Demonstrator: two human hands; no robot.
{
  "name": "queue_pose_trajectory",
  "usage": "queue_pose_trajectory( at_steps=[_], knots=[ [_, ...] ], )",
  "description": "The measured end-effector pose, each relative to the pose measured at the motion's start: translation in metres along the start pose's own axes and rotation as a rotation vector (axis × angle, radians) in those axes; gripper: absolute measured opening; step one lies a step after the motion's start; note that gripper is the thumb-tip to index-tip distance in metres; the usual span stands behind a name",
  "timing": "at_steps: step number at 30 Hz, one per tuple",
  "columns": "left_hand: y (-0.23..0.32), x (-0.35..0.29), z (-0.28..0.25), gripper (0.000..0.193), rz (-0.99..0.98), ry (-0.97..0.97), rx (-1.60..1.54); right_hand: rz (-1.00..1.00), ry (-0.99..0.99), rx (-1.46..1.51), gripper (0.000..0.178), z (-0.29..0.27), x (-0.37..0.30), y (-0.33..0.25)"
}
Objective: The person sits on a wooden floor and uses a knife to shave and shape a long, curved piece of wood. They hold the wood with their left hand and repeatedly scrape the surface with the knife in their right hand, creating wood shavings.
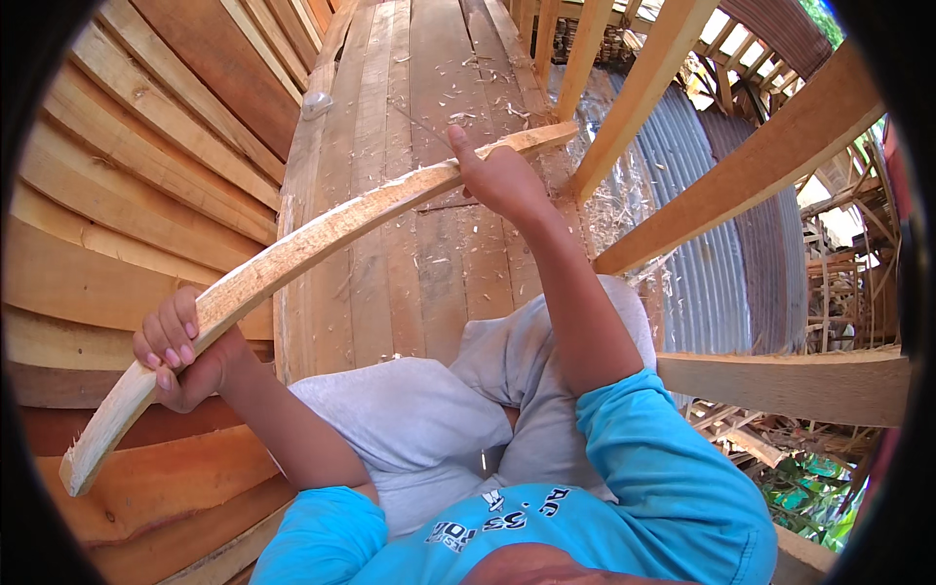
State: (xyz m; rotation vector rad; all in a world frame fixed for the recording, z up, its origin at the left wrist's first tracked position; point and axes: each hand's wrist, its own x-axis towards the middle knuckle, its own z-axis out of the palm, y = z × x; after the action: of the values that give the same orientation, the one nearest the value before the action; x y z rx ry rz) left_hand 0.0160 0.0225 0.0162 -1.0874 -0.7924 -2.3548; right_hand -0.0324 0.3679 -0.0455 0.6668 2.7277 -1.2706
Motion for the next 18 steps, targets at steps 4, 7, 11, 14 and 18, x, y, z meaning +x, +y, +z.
queue_pose_trajectory(
  at_steps=[4, 7, 11, 14, 18],
  knots=[
    [0.010, 0.002, -0.005, 0.013, 0.016, 0.005, -0.003, -0.089, -0.051, -0.029, 0.087, 0.003, -0.013, -0.013],
    [0.012, 0.002, -0.006, 0.013, 0.021, 0.007, 0.012, -0.100, -0.085, -0.002, 0.082, 0.006, -0.015, -0.017],
    [0.013, 0.004, -0.008, 0.013, 0.019, -0.036, 0.008, -0.112, -0.092, 0.028, 0.076, 0.004, -0.017, -0.018],
    [0.011, 0.003, -0.007, 0.013, 0.011, -0.003, 0.025, -0.110, -0.039, 0.075, 0.072, 0.009, -0.014, -0.016],
    [-0.003, -0.001, -0.007, 0.014, 0.005, 0.061, -0.018, -0.112, 0.048, 0.130, 0.072, 0.013, -0.005, -0.009]
  ],
)
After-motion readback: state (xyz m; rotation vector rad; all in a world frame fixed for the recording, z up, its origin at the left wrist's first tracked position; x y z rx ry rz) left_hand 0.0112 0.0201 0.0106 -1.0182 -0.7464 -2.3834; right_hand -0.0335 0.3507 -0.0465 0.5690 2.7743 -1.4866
